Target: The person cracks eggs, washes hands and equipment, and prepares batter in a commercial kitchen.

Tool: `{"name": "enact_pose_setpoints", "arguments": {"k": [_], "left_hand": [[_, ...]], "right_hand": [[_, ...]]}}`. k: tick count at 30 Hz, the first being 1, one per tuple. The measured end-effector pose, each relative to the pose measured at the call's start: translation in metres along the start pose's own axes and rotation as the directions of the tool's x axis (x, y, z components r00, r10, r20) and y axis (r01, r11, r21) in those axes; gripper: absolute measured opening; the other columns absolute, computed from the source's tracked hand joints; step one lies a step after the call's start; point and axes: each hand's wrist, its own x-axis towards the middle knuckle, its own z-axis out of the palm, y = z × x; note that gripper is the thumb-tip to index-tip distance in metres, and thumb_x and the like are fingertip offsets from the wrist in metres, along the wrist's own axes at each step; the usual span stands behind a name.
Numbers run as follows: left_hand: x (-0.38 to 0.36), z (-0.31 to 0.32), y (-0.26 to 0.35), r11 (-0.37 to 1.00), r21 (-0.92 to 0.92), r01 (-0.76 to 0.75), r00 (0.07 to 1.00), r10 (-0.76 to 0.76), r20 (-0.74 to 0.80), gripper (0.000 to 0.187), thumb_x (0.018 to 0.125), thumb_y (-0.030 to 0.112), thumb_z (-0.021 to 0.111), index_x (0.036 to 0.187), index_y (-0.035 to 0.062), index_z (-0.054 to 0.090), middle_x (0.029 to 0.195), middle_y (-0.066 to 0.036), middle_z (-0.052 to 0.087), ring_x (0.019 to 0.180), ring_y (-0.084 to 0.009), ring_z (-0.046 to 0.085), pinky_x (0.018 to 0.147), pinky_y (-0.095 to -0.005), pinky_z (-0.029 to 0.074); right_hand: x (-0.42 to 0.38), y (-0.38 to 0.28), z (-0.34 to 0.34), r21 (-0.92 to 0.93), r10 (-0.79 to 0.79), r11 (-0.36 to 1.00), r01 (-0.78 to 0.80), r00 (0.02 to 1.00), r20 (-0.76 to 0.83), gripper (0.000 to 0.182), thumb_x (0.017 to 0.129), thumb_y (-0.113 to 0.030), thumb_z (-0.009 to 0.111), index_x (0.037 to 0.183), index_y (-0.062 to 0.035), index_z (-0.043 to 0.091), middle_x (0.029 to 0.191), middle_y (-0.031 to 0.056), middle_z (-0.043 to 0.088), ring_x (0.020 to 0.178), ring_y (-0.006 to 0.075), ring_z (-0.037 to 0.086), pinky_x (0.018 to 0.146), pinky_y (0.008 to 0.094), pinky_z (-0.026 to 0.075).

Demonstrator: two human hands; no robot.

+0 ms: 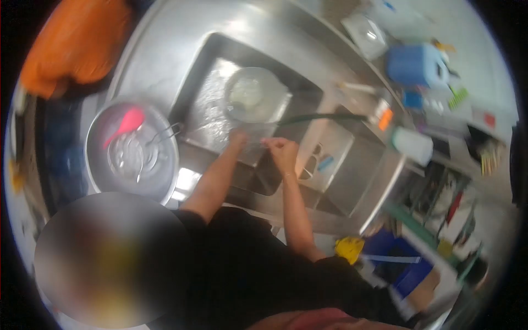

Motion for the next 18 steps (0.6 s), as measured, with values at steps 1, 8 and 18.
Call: {"name": "enact_pose_setpoints", "arguments": {"k": [1,8,18], "left_hand": [[-0.022,-0.025,0.058,0.8,-0.488,0.35,0.857,-0.484,-0.179,0.029,0.087,0.022,0.059,0.107,0.0011,0.063,0.095,-0.014,0.065,0.075,-0.0271,0.061,0.069,-0.0406,0.049],[-0.056,-0.099,0.075,0.794,-0.362,0.489,0.868,-0.399,0.295,0.051,0.099,0.043,0.036,0.11,-0.0002,0.061,0.092,-0.01,0.064,0.081,-0.0191,0.058,0.07,-0.035,0.047],[-0.148,-0.162,0.22,0.84,-0.492,0.227,0.971,-0.233,0.052,0.022,0.093,0.018,0.06,0.096,-0.0018,0.067,0.084,-0.009,0.071,0.068,-0.0102,0.062,0.062,-0.0235,0.05]], "right_hand": [[-0.006,-0.004,-0.032,-0.026,-0.15,0.989,0.148,0.968,-0.203,0.033,0.089,-0.032,0.064,0.079,-0.0006,0.072,0.079,0.0085,0.071,0.073,0.0161,0.064,0.069,0.0296,0.049],[-0.023,-0.088,-0.278,-0.873,-0.856,0.417,0.251,0.431,-0.285,0.026,0.095,-0.018,0.053,0.116,-0.0033,0.056,0.125,0.0176,0.053,0.101,0.0344,0.057,0.085,0.0416,0.048],[0.058,-0.016,-0.327,-0.907,-0.69,-0.012,0.42,0.654,0.312,0.033,0.096,-0.021,0.041,0.127,-0.0085,0.045,0.141,0.0137,0.045,0.088,0.0381,0.066,0.072,0.0486,0.054]]}}
